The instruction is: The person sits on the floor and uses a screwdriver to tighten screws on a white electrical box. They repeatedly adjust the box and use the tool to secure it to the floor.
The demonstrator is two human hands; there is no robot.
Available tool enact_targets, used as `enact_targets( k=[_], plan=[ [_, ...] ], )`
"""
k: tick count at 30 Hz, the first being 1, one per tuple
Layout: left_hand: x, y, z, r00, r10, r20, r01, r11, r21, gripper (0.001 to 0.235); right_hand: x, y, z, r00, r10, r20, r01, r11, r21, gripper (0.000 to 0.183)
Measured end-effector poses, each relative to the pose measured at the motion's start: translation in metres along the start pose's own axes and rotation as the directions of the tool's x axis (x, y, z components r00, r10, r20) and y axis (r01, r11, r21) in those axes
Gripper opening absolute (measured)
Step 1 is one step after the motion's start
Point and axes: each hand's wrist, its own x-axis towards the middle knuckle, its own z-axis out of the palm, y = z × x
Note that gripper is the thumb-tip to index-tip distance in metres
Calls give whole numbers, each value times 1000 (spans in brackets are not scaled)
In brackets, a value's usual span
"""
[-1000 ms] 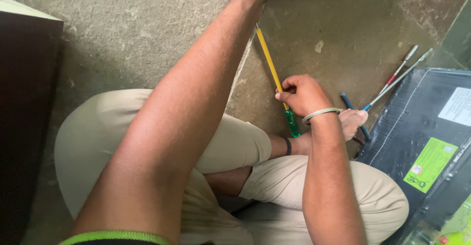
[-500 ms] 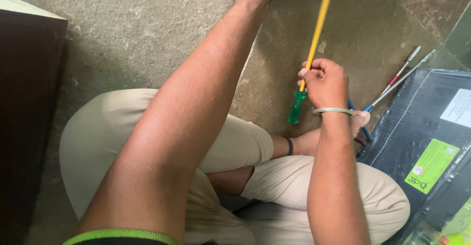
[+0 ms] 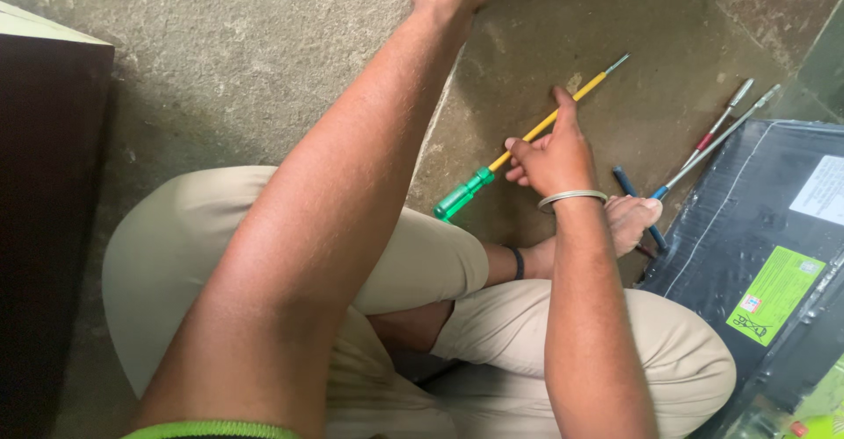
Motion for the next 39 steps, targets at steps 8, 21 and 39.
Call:
enact_targets(
  k=[8,21,39],
  plan=[
    [-62,35,33,757,-359,546,-253,610,751,22,12,7,-30,840,-397,-369,530,746,403,29],
    [-135,78,60,561,-447,697,-627,321,710,22,-49,1,-68,886,-370,-280,464,727,507,17],
    [-149,-4,60,821,-341,457,-554,-286,782,47,-247,303,-343,645,-12,-764,-337,893,-298,4]
  ],
)
